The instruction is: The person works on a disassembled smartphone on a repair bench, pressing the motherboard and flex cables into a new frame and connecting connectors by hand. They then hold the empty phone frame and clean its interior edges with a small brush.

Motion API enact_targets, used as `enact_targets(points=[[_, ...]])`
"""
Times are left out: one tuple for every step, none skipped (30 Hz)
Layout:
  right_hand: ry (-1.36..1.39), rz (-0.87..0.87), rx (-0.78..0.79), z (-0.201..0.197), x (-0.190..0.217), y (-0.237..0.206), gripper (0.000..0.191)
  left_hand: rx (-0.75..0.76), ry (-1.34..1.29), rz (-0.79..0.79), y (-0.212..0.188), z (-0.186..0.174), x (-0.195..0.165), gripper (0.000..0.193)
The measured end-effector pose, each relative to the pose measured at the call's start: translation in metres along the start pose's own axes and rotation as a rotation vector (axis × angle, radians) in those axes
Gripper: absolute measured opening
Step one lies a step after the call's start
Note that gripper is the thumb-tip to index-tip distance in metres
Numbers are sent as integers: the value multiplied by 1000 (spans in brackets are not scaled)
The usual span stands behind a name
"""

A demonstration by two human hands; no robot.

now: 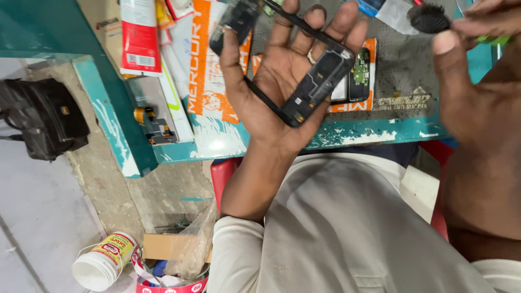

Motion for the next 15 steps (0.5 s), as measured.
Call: enact_targets(points=[[15,-23,9,1,1,-3,17,-18,-52,-16,2,3,-1,63],[31,-45,19,2,3,-6,14,-92,-73,-17,3,5,-2,64],[-9,-84,31,3,7,-6,13,-165,-93,-16,4,8,-2,65],[-23,-98,41,5,11,-7,12,-295,-79,5,5,9,-1,67],[-37,-111,50,7,16,-8,12,-425,-64,30,5,9,0,70],[-29,-98,58,8,20,-10,12,-323,-89,18,4,11,1,68],[-24,-98,62,9,24,-9,13,-219,-113,6,3,14,2,65],[-19,-98,66,10,28,-9,13,-169,-125,1,2,14,2,64],[-19,-107,68,10,31,-9,14,-119,-138,-5,2,14,3,63],[-24,-118,73,10,33,-9,14,-127,-142,-4,0,13,3,63],[-29,-129,79,10,36,-10,14,-179,-120,0,-1,12,4,64],[-40,-146,84,10,37,-9,15,-230,-96,3,-1,9,4,66],[-3,-105,80,11,39,-11,15,-329,-44,14,-3,6,4,69],[35,-65,73,12,41,-12,16,-430,11,27,-5,3,5,72],[122,29,55,14,43,-16,17,-340,-42,8,-6,2,6,69]])
Point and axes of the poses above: each hand's wrist, its own y-axis towards the middle knuckle, its own z-axis out of the palm, x = y × z, the point moved 1 cm from there along y, towards the middle knuckle, and after that the axes turned 6 degrees about z, right-handed, at the moved point
